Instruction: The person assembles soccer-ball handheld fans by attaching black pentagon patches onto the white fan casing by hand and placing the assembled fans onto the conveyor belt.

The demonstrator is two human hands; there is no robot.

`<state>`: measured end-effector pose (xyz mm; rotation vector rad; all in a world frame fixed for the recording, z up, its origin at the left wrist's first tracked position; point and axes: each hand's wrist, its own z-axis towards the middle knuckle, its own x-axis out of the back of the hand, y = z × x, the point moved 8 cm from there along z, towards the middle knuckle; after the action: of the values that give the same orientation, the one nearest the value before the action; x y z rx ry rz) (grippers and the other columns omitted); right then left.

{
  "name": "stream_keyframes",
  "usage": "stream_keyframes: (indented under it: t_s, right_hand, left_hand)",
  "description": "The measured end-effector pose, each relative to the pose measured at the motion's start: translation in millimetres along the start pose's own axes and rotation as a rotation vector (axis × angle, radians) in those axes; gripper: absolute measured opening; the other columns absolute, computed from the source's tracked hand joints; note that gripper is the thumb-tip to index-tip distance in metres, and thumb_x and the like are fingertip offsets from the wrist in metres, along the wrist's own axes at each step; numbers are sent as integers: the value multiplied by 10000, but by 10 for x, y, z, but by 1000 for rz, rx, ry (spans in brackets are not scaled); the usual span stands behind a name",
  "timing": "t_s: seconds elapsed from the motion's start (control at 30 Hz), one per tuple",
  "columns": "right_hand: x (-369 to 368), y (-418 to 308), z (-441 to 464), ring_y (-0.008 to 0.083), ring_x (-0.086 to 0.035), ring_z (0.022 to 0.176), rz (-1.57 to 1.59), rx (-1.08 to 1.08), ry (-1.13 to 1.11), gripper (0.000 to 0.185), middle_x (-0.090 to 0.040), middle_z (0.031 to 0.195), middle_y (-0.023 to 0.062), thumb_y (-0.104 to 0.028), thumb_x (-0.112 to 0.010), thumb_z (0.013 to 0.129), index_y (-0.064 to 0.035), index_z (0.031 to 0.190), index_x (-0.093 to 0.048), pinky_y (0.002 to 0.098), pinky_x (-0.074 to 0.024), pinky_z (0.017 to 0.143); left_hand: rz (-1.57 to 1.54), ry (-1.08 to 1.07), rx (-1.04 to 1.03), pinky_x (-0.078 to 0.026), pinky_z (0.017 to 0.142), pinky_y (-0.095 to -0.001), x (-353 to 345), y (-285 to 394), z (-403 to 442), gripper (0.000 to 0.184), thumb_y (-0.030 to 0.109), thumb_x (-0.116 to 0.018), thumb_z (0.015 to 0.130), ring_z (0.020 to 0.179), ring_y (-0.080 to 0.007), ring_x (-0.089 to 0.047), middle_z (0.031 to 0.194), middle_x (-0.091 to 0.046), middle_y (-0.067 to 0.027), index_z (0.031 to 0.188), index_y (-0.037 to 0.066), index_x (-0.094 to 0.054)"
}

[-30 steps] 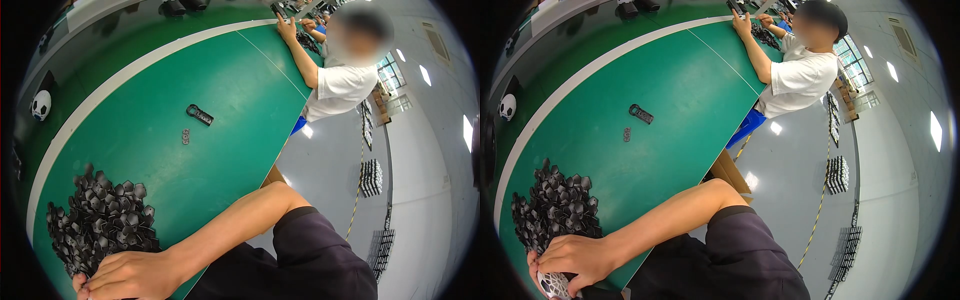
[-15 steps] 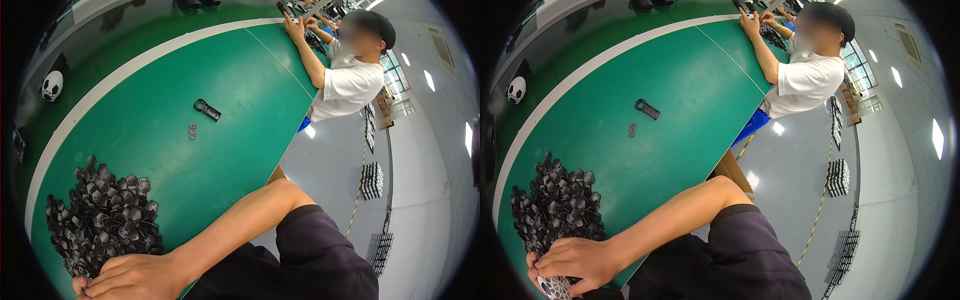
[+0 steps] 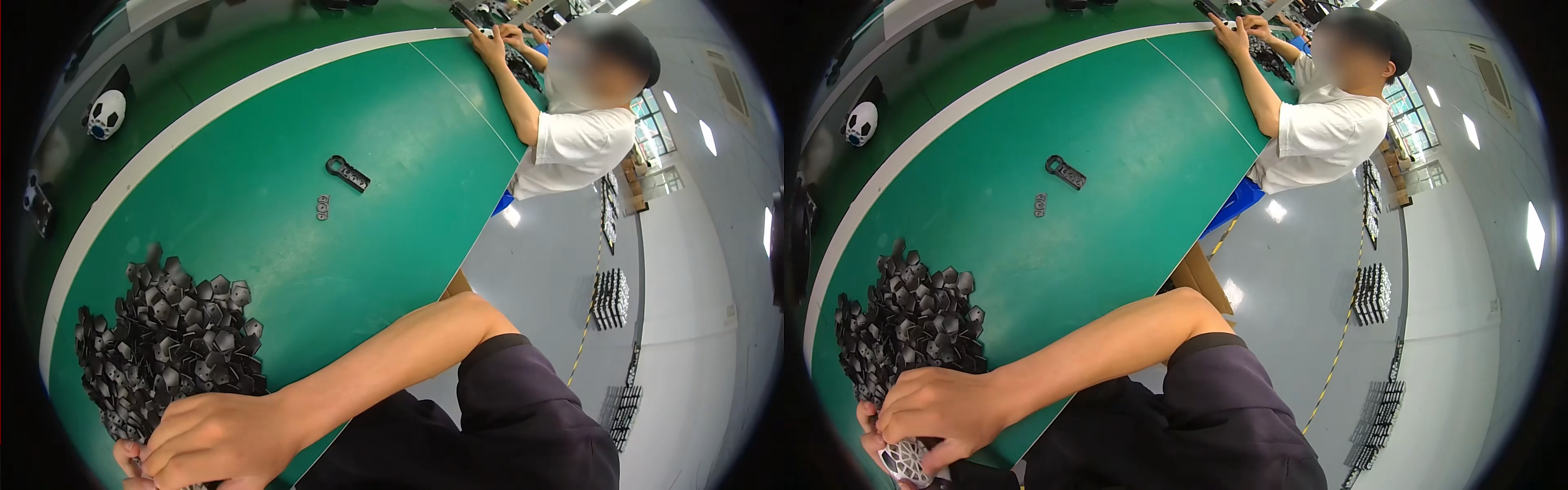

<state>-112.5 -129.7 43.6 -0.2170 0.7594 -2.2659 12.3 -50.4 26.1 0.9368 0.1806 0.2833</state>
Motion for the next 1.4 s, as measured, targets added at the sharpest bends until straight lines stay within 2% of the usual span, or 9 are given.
stream_keyframes:
  t_s: [0.07,0.13,0.2,0.5,0.63,0.9,1.03,1.13,1.4]
  right_hand:
    - [56,9,42,238,-588,691,-34,16,23,137,-602,789,105,-82,-653,664,-28,746,-558,325,-457,608]
    - [87,46,102,222,-604,654,-66,-26,-17,52,-614,764,96,-19,-619,691,-25,717,-575,304,-475,552]
    - [141,68,113,216,-620,715,-116,-91,-78,105,-623,797,96,0,-630,663,-16,760,-593,291,-489,571]
    - [35,241,24,296,-590,824,-70,-206,-231,345,-625,901,132,-32,-681,639,24,975,-629,343,-490,697]
    - [-37,224,24,286,-571,818,-65,-206,-290,322,-618,913,140,-41,-683,648,30,957,-628,333,-473,701]
    - [55,257,80,214,-565,711,-89,-276,-260,232,-625,837,121,1,-660,663,28,892,-635,278,-446,613]
    - [152,366,65,182,-559,679,-79,-522,-220,212,-630,786,105,44,-645,654,20,865,-640,264,-436,586]
    - [189,418,51,164,-552,666,-87,-598,-189,204,-630,755,98,67,-627,653,10,848,-643,253,-426,569]
    - [84,280,73,169,-529,668,-170,-361,-287,226,-617,812,83,41,-643,650,1,873,-648,257,-421,575]
  left_hand:
    - [46,-36,-57,-485,744,-407,14,-53,-1,648,487,-461,794,976,-362,-492,1119,-448,-254,1179,-33,-410]
    - [-103,-166,64,-444,704,-381,340,-484,-143,545,471,-487,756,865,-280,-472,986,-440,-186,1041,8,-448]
    - [-45,88,230,-356,642,-332,52,-261,-84,429,462,-571,652,774,-199,-440,837,-419,-106,783,74,-442]
    - [-105,95,353,-424,770,-350,-55,-317,38,548,409,-616,667,866,-255,-508,1066,-432,-218,984,-20,-493]
    - [-308,33,209,-428,777,-356,-92,-273,51,570,404,-612,662,881,-254,-510,1080,-428,-218,1010,-28,-479]
    - [-243,-52,278,-441,763,-348,-156,-315,65,604,423,-626,652,888,-249,-510,1104,-415,-215,1019,-33,-473]
    - [-285,-74,274,-445,778,-363,-205,-288,65,653,457,-635,636,934,-263,-511,1125,-398,-219,1037,-29,-464]
    - [-326,100,480,-439,803,-385,-199,-345,7,702,497,-643,620,980,-287,-505,1143,-380,-226,1053,-23,-454]
    - [-328,-10,349,-439,815,-390,-189,-329,29,740,553,-626,631,999,-314,-506,1148,-377,-238,1063,-23,-456]
